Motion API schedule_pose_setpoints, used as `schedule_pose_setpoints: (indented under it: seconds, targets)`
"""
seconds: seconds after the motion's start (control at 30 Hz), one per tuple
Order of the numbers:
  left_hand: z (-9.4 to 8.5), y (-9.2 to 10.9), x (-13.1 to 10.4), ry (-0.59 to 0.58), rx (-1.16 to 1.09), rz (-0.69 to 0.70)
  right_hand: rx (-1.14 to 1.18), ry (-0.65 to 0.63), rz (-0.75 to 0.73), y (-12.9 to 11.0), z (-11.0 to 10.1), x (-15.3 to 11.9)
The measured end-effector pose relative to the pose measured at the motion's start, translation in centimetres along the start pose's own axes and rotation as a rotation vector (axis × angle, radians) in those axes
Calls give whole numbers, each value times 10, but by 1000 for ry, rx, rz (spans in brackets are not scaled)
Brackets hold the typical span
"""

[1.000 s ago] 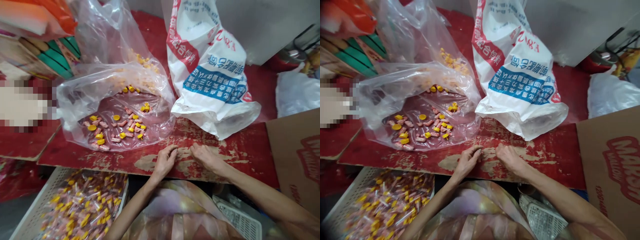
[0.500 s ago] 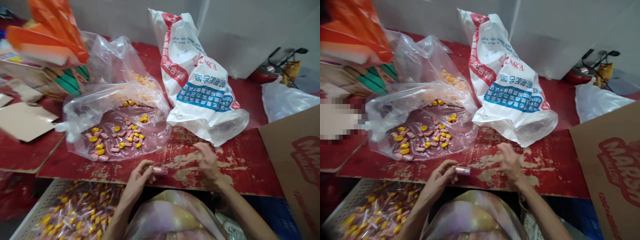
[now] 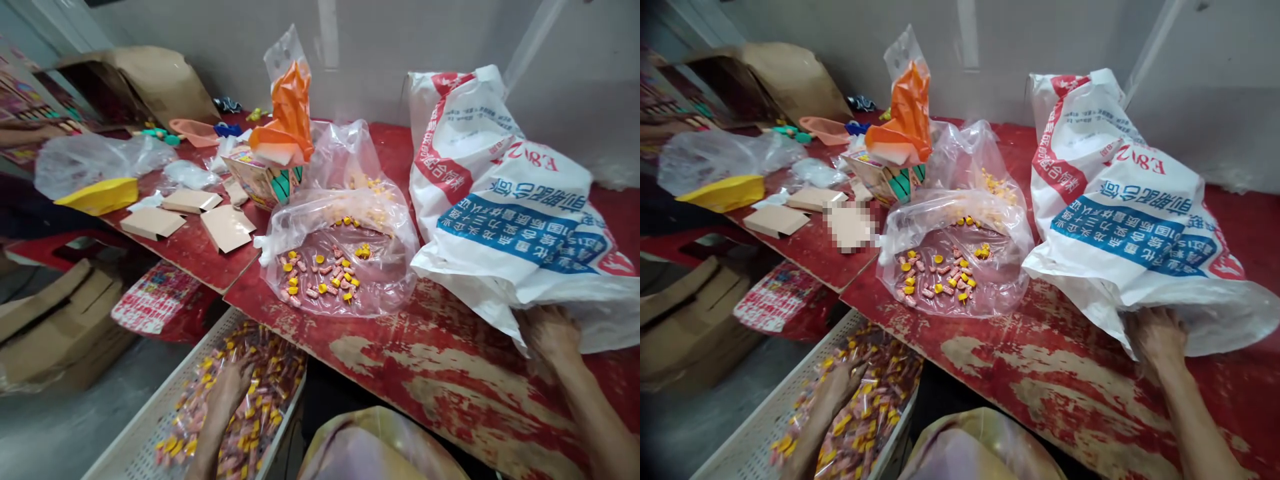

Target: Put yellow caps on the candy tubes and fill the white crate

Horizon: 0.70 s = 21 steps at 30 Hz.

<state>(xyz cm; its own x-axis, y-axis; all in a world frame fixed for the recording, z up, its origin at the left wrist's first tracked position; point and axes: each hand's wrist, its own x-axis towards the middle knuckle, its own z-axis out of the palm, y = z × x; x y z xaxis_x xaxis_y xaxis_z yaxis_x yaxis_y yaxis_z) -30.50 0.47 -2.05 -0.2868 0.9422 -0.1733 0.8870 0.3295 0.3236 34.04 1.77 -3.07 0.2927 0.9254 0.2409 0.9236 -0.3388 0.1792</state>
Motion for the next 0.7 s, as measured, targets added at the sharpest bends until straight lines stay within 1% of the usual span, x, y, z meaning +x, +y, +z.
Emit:
schedule_pose_setpoints:
  seconds: [0.03,0.07,0.1,0.13,0.17,0.2,0.23,0.27,0.3,0.37,0.4,0.47,0.53,0.57,0.63,0.7]
  targets:
    - [-5,15,4,62,-24,54,-9,-15,0,2,0,1]
    - [-11,35,9,123,-90,99,-14,-16,3,3,0,1]
    - [-17,58,16,187,-176,148,-16,-1,10,3,-2,0]
    - [-21,84,25,241,-258,227,-11,27,20,2,-4,-2]
    - [-24,112,36,258,-315,328,5,59,27,0,-7,-5]
    - [-24,141,49,243,-328,435,28,96,36,-3,-10,-10]
    - [-22,170,64,202,-290,532,62,138,43,-5,-15,-16]
    - [-18,199,81,163,-210,593,101,183,45,-9,-20,-24]
    - [-12,225,98,141,-110,605,140,226,45,-12,-26,-33]
    - [1,271,132,147,-63,591,217,287,80,-18,-39,-56]
    - [6,290,147,158,-50,569,264,279,128,-20,-45,-68]
    - [14,318,172,177,-43,526,403,164,274,-26,-58,-92]
    - [17,335,187,180,-33,495,580,41,418,-34,-69,-113]
    - [17,340,191,176,-29,491,664,3,465,-38,-74,-120]
    - [18,345,197,166,-22,499,797,1,513,-46,-79,-127]
    - [21,347,204,163,-21,518,902,22,540,-51,-78,-125]
